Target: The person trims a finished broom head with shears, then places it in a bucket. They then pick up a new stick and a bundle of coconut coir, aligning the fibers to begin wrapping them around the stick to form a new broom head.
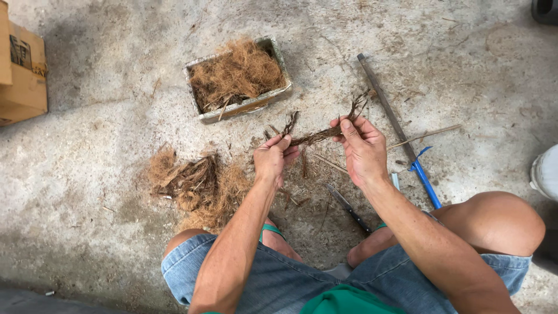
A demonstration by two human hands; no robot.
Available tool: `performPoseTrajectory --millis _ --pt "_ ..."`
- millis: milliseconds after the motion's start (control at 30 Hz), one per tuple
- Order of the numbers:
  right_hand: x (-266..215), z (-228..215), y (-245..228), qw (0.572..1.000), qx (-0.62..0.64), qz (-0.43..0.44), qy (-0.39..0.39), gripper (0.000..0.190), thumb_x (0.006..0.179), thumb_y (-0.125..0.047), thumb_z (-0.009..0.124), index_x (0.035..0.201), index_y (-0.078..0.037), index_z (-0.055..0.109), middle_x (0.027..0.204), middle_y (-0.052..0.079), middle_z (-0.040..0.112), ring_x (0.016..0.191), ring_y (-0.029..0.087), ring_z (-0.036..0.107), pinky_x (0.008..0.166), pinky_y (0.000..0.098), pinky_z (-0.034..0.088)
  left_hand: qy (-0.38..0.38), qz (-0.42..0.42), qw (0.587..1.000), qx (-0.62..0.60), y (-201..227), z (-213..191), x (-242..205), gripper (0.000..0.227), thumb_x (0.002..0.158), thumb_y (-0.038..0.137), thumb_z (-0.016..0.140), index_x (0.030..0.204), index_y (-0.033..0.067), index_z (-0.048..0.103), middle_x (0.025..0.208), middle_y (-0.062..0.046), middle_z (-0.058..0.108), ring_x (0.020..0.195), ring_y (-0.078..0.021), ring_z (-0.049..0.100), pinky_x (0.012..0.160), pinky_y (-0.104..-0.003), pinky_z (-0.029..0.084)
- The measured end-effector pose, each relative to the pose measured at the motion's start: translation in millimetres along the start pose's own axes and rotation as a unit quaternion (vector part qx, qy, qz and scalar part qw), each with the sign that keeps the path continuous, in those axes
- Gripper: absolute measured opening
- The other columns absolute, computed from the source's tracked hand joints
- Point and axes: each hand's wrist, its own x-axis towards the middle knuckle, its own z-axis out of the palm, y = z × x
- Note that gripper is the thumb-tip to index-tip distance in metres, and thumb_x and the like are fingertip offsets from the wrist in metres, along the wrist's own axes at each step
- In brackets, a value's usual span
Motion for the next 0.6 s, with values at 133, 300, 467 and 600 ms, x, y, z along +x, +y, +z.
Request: performPoseTrajectory --millis 133,300,467,600 --pt "-6 -2 6 1.000 -0.005 -0.012 0.013 0.015 0.103 -0.007 0.067 0.115 0.001 0.071 0.108 0.012 0.075 0.100 0.017 0.070 0.085 0.0308 0.056 0.025 0.008 1.000 -0.007 -2 -2 6 0.031 0.090 0.002 0.071 0.119 -0.0093 0.067 0.093 -0.019 0.074 0.073 -0.0237 0.074 0.064 -0.033 0.068" --pt "-11 -1 3 0.998 -0.015 -0.051 0.034 0.012 0.103 -0.005 0.066 0.112 0.000 0.071 0.107 0.012 0.075 0.100 0.018 0.071 0.084 0.0316 0.057 0.035 0.002 0.999 0.000 -4 6 11 0.027 0.089 -0.001 0.069 0.115 -0.0083 0.068 0.092 -0.020 0.074 0.069 -0.0240 0.074 0.058 -0.031 0.067" --pt "1 -17 -40 0.983 -0.005 -0.183 0.030 0.008 0.109 -0.002 0.064 0.110 -0.003 0.072 0.108 0.014 0.074 0.100 0.021 0.071 0.088 0.0334 0.060 0.181 0.001 0.983 0.022 -4 -42 48 0.022 0.094 0.001 0.065 0.113 -0.0052 0.074 0.090 -0.020 0.077 0.062 -0.0198 0.070 0.050 -0.025 0.060" --pt "-4 -30 -66 0.984 0.002 -0.179 0.019 0.007 0.111 -0.001 0.063 0.116 -0.002 0.069 0.112 0.013 0.074 0.101 0.019 0.070 0.091 0.0323 0.058 0.175 0.049 0.962 0.204 -19 -86 85 0.025 0.094 0.006 0.070 0.118 -0.0028 0.073 0.091 -0.018 0.078 0.060 -0.0176 0.070 0.051 -0.028 0.058"
